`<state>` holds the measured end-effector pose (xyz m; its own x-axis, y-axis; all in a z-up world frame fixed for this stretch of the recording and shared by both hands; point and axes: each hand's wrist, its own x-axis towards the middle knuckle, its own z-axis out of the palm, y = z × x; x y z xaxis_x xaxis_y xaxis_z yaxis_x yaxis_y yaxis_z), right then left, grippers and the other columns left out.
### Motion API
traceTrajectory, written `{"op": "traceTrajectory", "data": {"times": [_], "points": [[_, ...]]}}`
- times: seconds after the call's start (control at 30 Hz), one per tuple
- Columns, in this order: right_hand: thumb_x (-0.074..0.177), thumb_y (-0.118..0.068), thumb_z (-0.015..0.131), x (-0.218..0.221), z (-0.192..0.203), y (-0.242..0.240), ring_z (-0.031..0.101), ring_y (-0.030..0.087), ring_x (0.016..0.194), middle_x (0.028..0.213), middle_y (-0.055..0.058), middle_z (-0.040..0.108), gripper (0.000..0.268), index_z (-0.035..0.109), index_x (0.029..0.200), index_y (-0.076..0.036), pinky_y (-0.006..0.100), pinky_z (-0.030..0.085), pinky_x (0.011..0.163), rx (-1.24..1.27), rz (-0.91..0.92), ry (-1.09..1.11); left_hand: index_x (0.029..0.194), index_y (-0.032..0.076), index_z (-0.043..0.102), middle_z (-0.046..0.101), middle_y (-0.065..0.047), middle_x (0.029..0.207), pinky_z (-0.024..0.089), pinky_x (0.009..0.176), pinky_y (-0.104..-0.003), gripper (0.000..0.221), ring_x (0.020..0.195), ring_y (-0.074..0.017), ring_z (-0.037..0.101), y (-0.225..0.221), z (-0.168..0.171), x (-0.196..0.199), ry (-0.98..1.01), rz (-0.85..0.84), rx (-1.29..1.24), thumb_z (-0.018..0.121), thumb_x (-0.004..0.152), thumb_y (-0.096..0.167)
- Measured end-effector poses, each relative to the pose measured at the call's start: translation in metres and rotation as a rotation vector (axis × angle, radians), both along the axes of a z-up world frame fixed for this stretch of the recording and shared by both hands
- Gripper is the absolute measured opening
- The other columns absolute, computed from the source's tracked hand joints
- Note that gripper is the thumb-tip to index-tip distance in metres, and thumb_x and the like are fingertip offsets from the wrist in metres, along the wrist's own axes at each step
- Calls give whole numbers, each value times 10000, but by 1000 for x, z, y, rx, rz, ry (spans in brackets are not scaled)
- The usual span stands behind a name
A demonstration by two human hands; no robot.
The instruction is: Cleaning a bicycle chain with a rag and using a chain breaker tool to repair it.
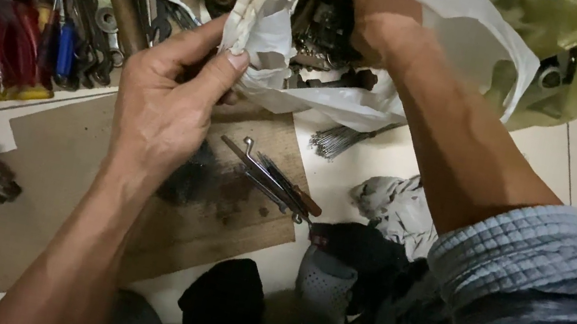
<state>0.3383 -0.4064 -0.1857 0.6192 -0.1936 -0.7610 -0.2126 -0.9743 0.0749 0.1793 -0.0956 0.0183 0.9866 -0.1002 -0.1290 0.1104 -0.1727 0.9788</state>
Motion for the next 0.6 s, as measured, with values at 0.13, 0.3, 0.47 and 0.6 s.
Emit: {"op": "traceTrajectory", "data": {"times": [0.13,0.3,0.47,0.6], "points": [[1099,-329,445,-24,41,14,600,259,1120,1317,45,608,331,574,1379,-210,363,485,958,47,90,-80,1321,106,606,681,-128,1338,671,859,-273,382,1155,-205,701,2,-1,1,-18,-7,6,682,950,161],[1017,-520,405,-48,95,35,598,362,1187,1360,110,628,479,643,1316,-231,506,485,945,97,133,-166,1337,81,586,658,-145,1372,661,850,-253,398,1152,-203,694,2,6,-2,-16,-41,33,661,957,171],[926,200,467,-62,127,57,510,216,625,1688,103,-18,904,45,1647,-144,327,513,488,169,353,-231,1379,0,525,613,-227,1396,667,855,-287,397,1184,-276,698,2,1,-5,-178,-118,-16,608,1014,134],[959,-141,558,-53,93,34,600,348,1003,1349,181,530,541,422,1467,-15,428,608,601,-37,863,-639,1368,21,539,596,-218,1413,657,926,-318,408,1270,-297,655,0,4,-5,-147,-98,27,624,997,168]]}}
